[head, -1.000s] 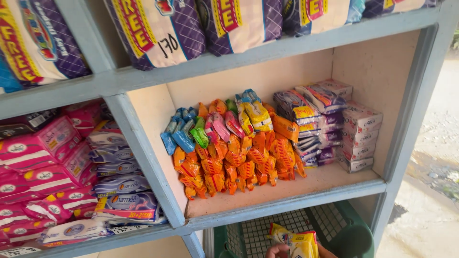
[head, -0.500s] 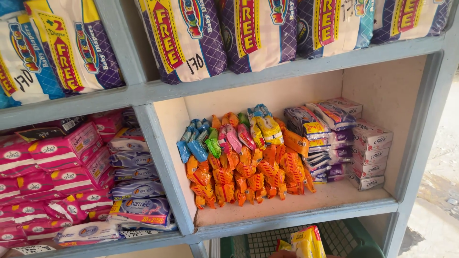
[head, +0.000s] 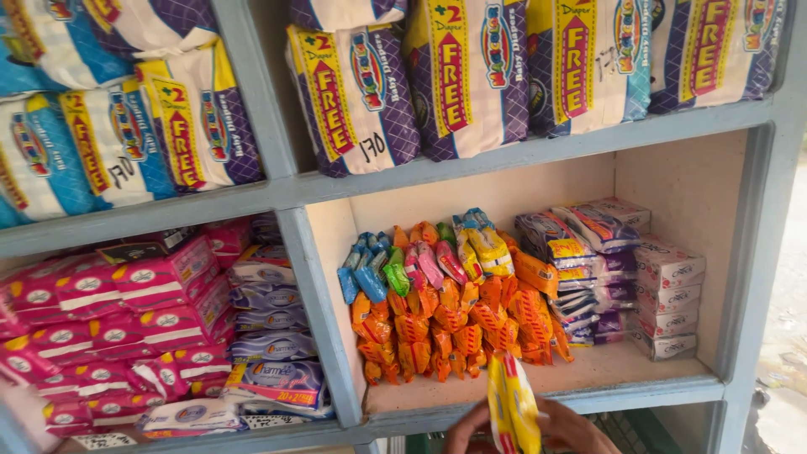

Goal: The person picks up small snack packets from a green basket and places them onto a shelf among other snacks. They then pick up more packets from the shelf and place them back into the basket, repeating the process of moving items between the shelf and the basket.

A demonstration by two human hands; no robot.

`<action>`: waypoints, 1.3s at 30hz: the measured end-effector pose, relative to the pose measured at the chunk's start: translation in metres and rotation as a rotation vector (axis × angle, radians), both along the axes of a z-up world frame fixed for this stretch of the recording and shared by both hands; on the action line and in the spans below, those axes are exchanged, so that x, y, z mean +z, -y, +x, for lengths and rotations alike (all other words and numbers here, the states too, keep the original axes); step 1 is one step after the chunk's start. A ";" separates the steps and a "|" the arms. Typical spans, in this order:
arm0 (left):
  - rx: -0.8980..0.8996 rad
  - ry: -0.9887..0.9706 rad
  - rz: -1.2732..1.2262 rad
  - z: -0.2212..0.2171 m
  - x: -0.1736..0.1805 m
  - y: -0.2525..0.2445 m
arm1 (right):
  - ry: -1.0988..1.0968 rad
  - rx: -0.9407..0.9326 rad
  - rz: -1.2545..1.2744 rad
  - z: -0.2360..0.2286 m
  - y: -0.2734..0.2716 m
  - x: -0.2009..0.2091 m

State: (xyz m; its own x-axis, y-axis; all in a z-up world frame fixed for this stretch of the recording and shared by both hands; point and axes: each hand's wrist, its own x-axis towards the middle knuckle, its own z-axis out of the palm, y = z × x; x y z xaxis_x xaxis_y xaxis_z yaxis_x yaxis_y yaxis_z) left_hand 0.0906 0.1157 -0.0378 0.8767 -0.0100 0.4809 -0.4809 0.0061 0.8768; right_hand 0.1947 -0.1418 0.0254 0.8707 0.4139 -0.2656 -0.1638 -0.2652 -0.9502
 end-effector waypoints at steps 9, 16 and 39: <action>0.304 0.279 0.125 -0.122 0.318 0.042 | 1.197 0.170 0.113 -0.157 -0.021 0.263; 0.370 0.315 0.204 -0.061 0.388 -0.019 | 1.110 0.291 0.164 -0.101 -0.086 0.345; 0.865 0.217 0.701 0.004 0.384 -0.061 | 0.488 0.482 0.168 0.035 -0.220 0.383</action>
